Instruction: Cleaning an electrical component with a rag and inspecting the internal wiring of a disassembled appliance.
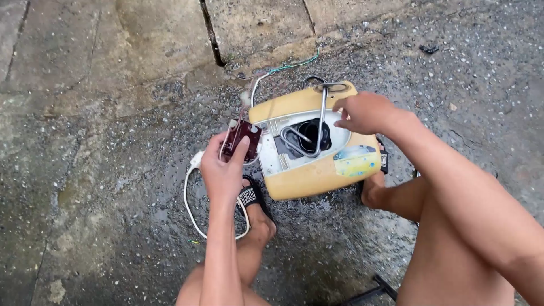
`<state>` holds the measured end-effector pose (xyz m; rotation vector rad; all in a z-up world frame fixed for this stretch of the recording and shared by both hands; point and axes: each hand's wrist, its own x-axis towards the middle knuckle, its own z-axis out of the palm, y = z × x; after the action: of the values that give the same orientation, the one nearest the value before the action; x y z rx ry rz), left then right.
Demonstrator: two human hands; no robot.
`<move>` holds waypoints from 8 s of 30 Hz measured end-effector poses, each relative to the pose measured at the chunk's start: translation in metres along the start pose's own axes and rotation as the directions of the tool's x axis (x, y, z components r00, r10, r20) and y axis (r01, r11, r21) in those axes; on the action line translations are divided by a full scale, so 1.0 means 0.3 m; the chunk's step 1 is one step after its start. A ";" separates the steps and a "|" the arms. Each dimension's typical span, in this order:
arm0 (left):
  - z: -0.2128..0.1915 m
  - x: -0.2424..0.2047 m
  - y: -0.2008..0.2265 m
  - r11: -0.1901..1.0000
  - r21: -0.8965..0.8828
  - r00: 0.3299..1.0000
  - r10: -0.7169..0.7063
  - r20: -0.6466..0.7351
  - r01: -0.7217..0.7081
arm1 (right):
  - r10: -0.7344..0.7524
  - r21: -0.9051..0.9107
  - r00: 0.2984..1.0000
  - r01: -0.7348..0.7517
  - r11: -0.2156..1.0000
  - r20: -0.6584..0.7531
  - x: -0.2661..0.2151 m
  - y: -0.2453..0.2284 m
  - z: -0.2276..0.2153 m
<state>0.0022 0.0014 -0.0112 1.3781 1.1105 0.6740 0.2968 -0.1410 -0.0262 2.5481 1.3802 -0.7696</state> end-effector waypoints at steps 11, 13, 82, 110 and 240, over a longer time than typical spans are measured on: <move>-0.029 -0.047 0.000 0.974 -0.215 0.997 -0.073 -0.011 0.069 | -0.040 0.001 0.999 0.040 0.999 0.008 0.063 0.011 0.011; 0.000 -0.063 0.009 0.972 -0.236 0.996 0.010 0.087 0.011 | -0.043 0.044 0.997 0.046 0.998 -0.068 0.015 -0.003 -0.028; 0.205 -0.108 0.171 0.743 0.071 0.740 0.645 0.190 -0.665 | -0.098 0.739 0.757 0.652 0.169 -0.646 -0.237 0.050 -0.127; 0.031 0.081 0.117 0.951 -0.195 0.955 0.196 -0.222 -0.240 | 0.069 0.282 0.989 -0.103 0.954 0.131 0.166 0.199 0.112; 0.423 -0.027 0.193 0.978 0.004 0.869 -0.185 0.459 0.206 | 0.148 0.412 0.733 0.193 0.890 -0.664 -0.221 0.052 -0.235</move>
<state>0.1261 -0.0507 0.0274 1.2763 0.8305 0.2031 0.3058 -0.1738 0.0657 3.4278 1.5417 -0.1163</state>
